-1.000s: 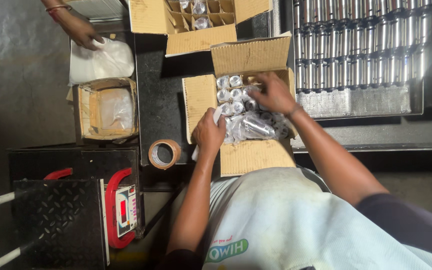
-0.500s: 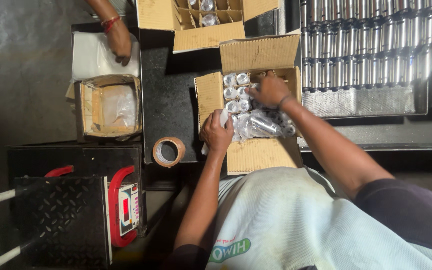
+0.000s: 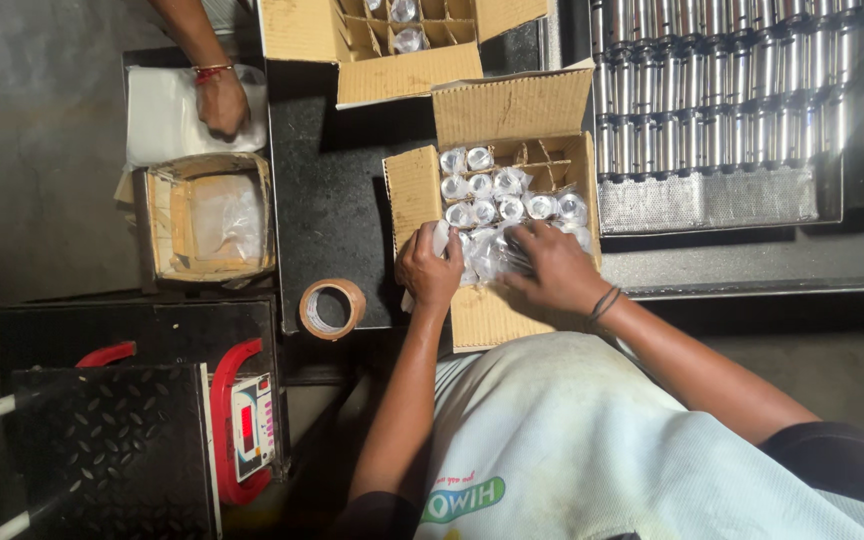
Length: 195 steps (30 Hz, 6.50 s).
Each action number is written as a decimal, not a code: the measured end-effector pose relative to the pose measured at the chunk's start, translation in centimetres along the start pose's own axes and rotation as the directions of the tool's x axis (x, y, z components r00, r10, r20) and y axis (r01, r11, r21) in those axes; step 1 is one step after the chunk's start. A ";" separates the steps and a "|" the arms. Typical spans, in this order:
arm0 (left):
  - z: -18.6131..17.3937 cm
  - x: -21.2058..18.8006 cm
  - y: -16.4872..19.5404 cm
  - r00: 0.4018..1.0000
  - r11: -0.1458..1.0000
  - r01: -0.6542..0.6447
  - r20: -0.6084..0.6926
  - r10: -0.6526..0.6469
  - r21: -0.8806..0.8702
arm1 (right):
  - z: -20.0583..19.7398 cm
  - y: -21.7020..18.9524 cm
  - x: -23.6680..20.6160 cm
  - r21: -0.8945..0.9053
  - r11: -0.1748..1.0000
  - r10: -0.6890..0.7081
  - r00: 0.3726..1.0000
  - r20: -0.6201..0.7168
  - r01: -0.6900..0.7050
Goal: The person wraps metal cylindrical parts in plastic sleeves and places them one at a time into a compartmentalized cardboard box. They then close the box, seal it with tape, carry it to a storage area, and stack it on top of other finished boxes.
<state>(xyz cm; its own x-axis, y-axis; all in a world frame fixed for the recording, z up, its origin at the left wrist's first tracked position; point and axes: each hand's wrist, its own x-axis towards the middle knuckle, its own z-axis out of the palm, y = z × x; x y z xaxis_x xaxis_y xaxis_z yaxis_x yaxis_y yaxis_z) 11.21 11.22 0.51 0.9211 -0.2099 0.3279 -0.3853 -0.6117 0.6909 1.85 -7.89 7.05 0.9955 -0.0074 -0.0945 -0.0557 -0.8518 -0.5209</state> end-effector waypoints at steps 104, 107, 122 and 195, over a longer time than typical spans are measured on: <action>-2.4 -2.7 4.0 0.627 0.085 0.744 0.649 -0.432 -0.662 | -3.5 7.6 7.3 0.433 0.885 0.263 0.952 -0.159 -0.172; -3.0 -2.9 4.1 0.567 0.045 0.817 0.787 -0.243 -0.575 | -3.9 10.1 7.2 0.617 0.760 0.225 0.973 0.044 -0.204; -1.5 -3.0 6.3 0.503 0.053 0.860 0.827 -0.251 -0.507 | -3.8 10.3 11.5 0.530 0.722 0.481 0.873 0.076 -0.444; 0.2 -1.0 16.1 0.784 0.787 0.326 0.615 0.084 -0.523 | -4.6 6.8 -6.9 0.286 0.913 -0.177 0.913 -0.367 0.291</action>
<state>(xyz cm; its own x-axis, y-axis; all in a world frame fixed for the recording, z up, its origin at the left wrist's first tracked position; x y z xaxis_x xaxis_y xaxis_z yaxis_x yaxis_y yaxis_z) 4.10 1.44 11.21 0.7241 -0.6848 -0.0815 -0.0319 -0.1512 0.9880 -5.01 -16.07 8.03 0.9472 -0.0484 0.3170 0.2174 -0.6299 -0.7456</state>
